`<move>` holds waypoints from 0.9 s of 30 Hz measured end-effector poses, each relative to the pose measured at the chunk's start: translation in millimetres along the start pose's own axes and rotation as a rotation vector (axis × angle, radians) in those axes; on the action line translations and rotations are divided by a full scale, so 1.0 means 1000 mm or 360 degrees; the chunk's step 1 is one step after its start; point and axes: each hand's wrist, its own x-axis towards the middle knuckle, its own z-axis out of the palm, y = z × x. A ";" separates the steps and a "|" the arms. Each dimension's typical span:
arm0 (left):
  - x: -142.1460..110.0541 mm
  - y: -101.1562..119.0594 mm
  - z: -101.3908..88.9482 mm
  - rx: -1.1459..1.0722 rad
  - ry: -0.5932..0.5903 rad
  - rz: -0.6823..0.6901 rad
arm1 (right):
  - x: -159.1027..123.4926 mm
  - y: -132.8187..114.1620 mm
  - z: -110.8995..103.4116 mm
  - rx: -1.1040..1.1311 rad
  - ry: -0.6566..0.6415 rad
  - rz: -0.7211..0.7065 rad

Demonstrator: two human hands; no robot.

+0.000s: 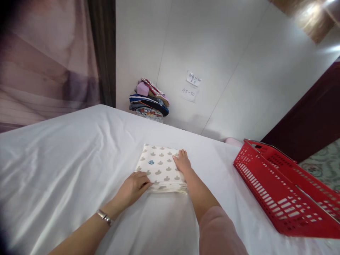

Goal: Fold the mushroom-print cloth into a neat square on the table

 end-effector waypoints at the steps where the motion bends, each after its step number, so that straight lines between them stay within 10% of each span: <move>1: 0.000 0.001 0.000 -0.0008 0.0004 -0.0004 | 0.002 0.003 0.004 0.0026 -0.0022 0.0010; 11: 0.005 0.009 -0.017 -0.0311 0.0042 -0.0350 | 0.003 0.009 0.016 0.0102 0.0047 -0.0062; 16: 0.057 0.004 -0.027 0.0103 0.0187 -0.0297 | 0.003 0.009 0.020 0.0086 0.0097 -0.0134; 21: 0.113 -0.028 -0.003 0.0529 -0.0081 -0.0370 | 0.005 0.011 0.023 0.0144 0.0146 -0.0134; 27: 0.108 -0.062 0.025 0.0479 -0.0291 -0.0620 | 0.006 0.014 0.023 0.0148 0.0155 -0.0197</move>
